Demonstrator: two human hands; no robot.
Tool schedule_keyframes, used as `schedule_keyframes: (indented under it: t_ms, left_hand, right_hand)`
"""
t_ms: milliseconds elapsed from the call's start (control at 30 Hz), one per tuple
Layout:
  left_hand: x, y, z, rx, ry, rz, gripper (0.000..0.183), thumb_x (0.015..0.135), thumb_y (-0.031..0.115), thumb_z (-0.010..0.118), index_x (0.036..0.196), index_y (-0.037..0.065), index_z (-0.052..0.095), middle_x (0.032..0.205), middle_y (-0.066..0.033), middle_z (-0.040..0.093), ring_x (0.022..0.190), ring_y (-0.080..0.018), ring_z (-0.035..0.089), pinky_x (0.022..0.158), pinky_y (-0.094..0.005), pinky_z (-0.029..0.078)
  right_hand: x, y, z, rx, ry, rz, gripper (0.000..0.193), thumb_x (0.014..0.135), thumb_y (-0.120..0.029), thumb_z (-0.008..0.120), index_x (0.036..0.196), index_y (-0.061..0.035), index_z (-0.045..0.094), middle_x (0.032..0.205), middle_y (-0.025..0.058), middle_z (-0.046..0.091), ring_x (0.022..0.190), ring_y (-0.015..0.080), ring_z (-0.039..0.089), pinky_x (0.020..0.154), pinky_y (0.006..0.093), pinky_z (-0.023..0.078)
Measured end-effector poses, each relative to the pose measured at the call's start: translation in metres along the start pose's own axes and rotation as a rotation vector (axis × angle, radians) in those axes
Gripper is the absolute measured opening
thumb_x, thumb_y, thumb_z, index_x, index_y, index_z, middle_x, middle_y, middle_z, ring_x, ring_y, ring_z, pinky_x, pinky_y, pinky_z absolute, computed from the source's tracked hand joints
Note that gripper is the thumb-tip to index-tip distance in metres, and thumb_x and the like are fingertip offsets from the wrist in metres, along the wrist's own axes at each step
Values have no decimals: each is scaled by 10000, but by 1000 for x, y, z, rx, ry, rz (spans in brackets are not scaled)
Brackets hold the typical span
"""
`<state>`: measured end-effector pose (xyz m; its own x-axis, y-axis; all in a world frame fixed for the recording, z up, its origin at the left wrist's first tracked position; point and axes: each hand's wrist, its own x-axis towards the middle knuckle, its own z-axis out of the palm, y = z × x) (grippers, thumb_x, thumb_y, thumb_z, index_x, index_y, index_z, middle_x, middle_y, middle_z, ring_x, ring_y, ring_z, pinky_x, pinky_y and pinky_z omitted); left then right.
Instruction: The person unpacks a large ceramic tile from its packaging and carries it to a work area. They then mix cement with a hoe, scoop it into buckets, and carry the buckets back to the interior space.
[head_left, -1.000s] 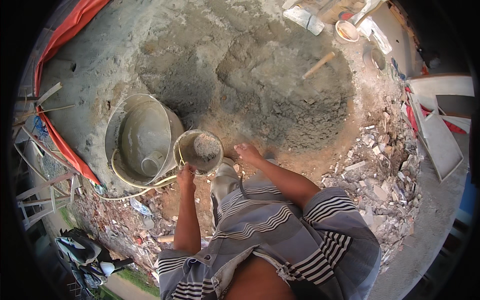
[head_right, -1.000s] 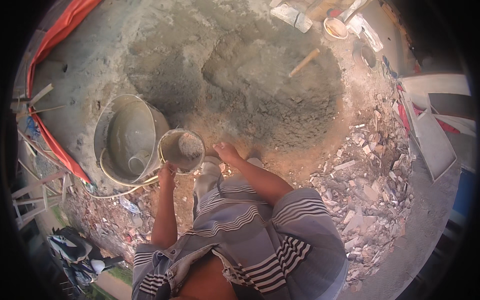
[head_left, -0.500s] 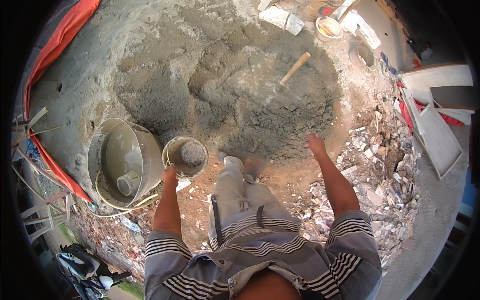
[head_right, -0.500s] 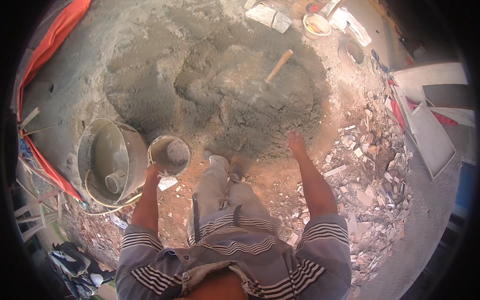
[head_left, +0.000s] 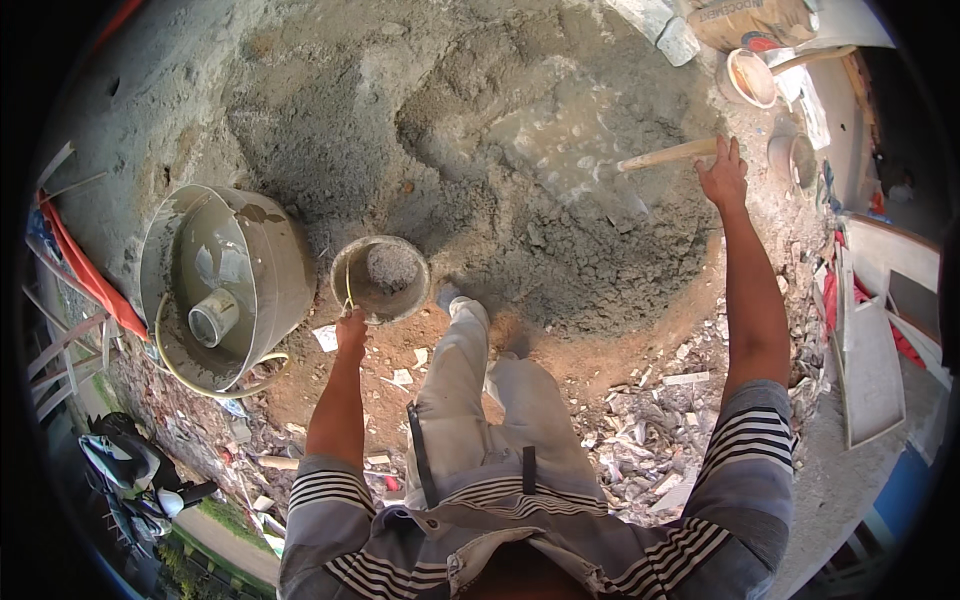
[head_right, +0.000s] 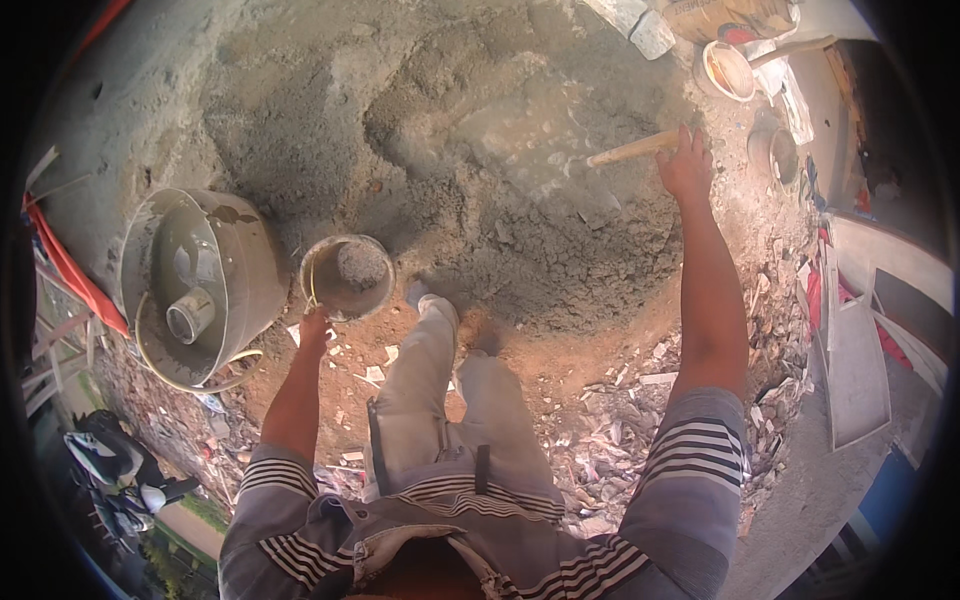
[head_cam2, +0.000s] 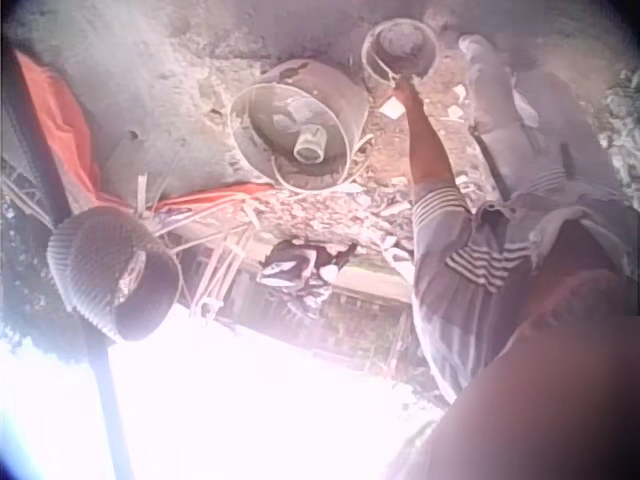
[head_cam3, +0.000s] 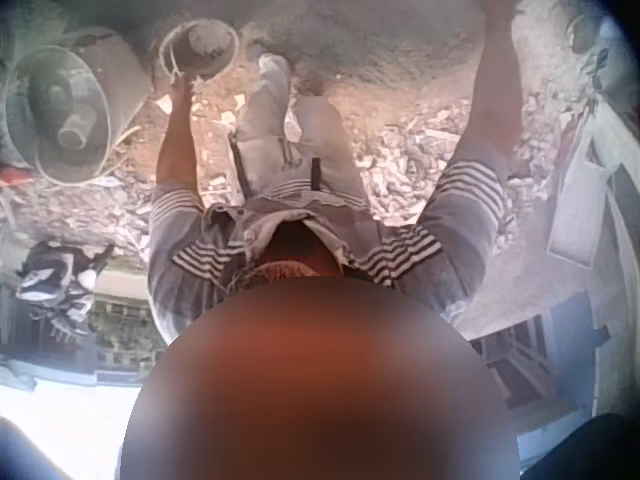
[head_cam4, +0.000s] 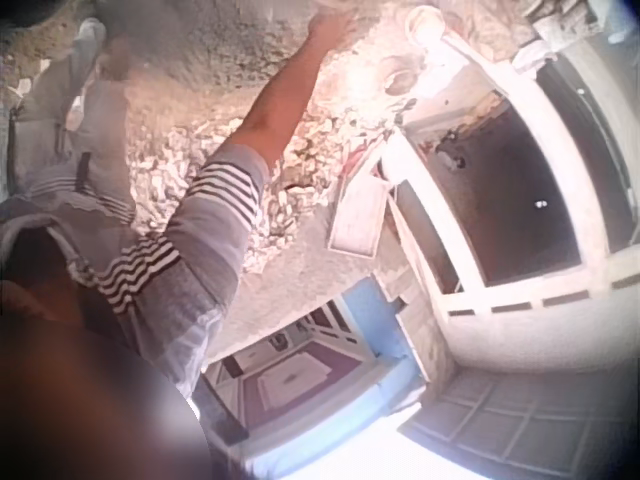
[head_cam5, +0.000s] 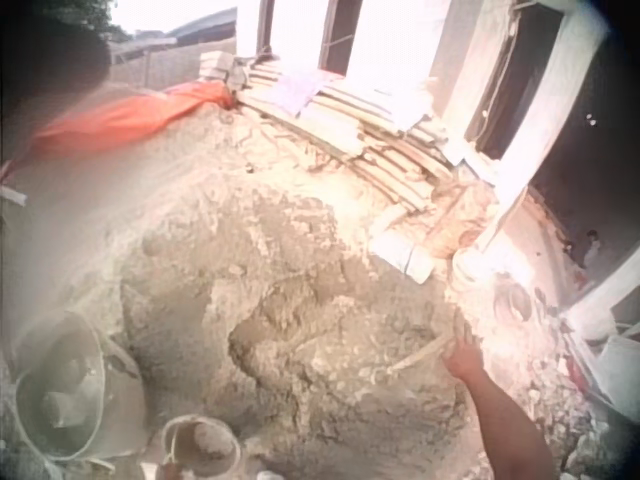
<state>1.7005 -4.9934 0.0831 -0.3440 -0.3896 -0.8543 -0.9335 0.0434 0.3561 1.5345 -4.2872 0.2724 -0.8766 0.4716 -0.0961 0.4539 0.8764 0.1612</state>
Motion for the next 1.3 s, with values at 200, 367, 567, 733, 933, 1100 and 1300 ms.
schedule_keyframes:
  t_ms: [200, 367, 567, 733, 933, 1100, 1300]
  left_hand:
    - [11, -27, -4, -27, 68, -77, 153, 810, 270, 542, 830, 118, 536, 744, -10, 496, 627, -117, 495, 492, -256, 367]
    - [27, -55, -3, -168, 129, -91, 242, 847, 316, 558, 956, 101, 553, 797, -24, 506, 672, -160, 520, 527, -319, 409]
    - [10, -1, 38, 566, 1358, 364, 324, 837, 298, 587, 1018, 32, 553, 872, -120, 543, 822, -289, 534, 698, -397, 438]
    - [34, 83, 97, 396, 394, 880, 284, 807, 222, 632, 991, 12, 581, 906, -148, 578, 863, -312, 567, 755, -375, 449]
    - [160, 119, 192, 350, 172, 378, 370, 760, 239, 688, 1025, -10, 623, 983, -197, 624, 919, -339, 598, 752, -382, 472]
    - [237, 108, 249, 503, 398, 640, 382, 779, 224, 667, 1070, -16, 606, 1058, -209, 595, 990, -363, 570, 840, -427, 462]
    - [279, 103, 267, 576, 474, 724, 393, 782, 210, 670, 1100, -6, 591, 1140, -186, 538, 1043, -354, 528, 876, -434, 448]
  right_hand:
    - [39, 2, 43, -99, -25, -13, 632, 833, -395, 569, 1349, -95, 364, 1393, 169, 303, 1147, 404, 461, 927, 453, 427]
    - [49, 6, 34, -254, -71, -36, 424, 827, -364, 585, 1131, -74, 533, 1207, 167, 463, 968, 361, 585, 794, 451, 485]
    - [45, 23, 12, -533, -370, -354, 320, 791, -382, 619, 877, -75, 646, 801, 135, 631, 808, 295, 636, 738, 419, 499]
    - [37, 41, 29, -211, -301, -455, 317, 777, -300, 647, 966, -46, 638, 828, 168, 648, 782, 334, 630, 685, 419, 491]
    - [40, 31, 44, -117, -411, -334, 319, 793, -215, 630, 1031, -4, 614, 716, 234, 609, 683, 359, 626, 620, 417, 468]
    - [25, 13, 48, -123, -405, -190, 309, 830, -225, 598, 1027, 12, 613, 739, 222, 616, 675, 316, 628, 613, 388, 461]
    - [10, 15, 56, -31, -393, -169, 254, 846, -161, 584, 1026, 18, 602, 770, 167, 618, 674, 242, 595, 629, 339, 452]
